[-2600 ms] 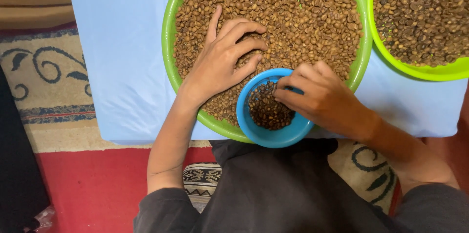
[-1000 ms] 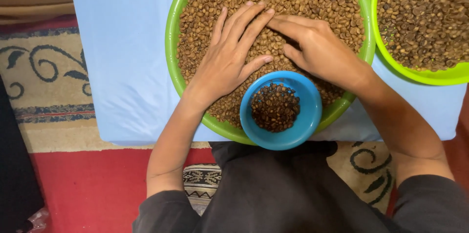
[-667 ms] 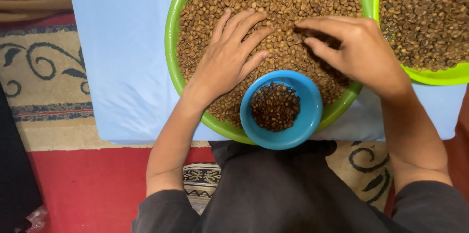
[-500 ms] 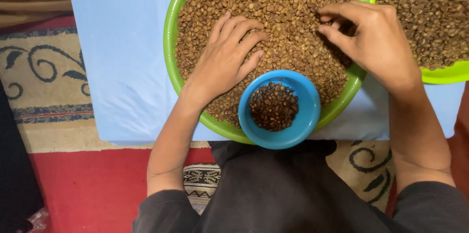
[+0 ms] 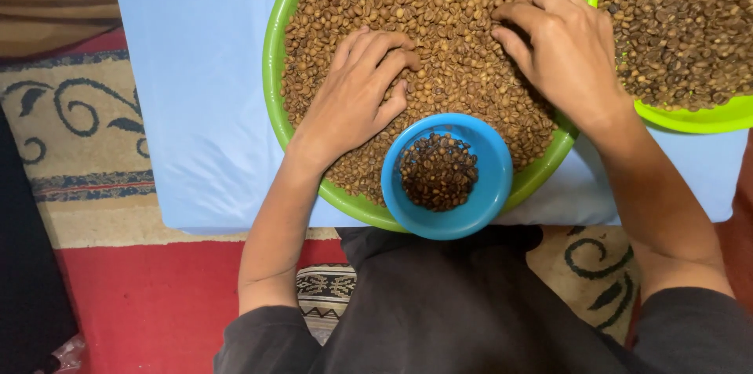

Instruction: Manually sorting roasted coffee beans by picking out specific beans from a large tray and placing them into a smaller bowl.

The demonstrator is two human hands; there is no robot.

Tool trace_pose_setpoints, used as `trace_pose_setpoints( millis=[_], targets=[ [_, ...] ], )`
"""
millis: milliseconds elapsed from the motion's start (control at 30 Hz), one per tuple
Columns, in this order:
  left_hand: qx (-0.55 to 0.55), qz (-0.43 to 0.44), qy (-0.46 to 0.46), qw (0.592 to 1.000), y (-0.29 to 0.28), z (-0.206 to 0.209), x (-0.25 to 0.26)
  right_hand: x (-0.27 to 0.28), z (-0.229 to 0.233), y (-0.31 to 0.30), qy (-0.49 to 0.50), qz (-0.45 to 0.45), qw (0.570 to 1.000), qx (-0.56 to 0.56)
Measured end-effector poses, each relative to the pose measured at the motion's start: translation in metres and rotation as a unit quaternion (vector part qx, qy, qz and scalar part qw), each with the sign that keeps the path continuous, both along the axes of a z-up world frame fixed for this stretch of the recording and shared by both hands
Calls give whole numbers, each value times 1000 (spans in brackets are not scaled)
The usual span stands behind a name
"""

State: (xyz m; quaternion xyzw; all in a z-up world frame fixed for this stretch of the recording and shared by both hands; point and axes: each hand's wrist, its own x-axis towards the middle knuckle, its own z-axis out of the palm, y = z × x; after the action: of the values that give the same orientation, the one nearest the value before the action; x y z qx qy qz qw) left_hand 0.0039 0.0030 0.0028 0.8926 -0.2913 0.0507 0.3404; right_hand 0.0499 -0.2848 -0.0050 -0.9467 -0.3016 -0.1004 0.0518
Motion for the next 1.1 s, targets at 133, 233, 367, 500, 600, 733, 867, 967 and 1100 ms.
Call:
trace_pose_setpoints(
  millis=[133,233,367,500,600,733,867,967,1100],
  targets=[
    [16,2,5,1000,1,-2,0,-4,5,-2,29,4,999,20],
    [34,-1,6,999,1,0,-1,-9,14,-4,75,18,993,86],
    [65,-2,23,998,0,-3,0,-12,20,-4,99,22,991,83],
    [92,4,32,995,-1,-8,0,-14,28,2,101,48,985,129],
    [111,31,34,993,-3,-11,0,-11,28,8,114,57,978,164],
    [137,68,50,987,-2,-24,0,-3,13,18,164,45,969,182],
    [174,105,64,977,-1,-30,1,2,5,29,203,70,961,176],
    [199,133,68,968,-1,-30,2,7,2,38,227,93,954,174],
    [190,143,13,971,2,-27,1,9,-4,49,234,121,948,176]
  ],
)
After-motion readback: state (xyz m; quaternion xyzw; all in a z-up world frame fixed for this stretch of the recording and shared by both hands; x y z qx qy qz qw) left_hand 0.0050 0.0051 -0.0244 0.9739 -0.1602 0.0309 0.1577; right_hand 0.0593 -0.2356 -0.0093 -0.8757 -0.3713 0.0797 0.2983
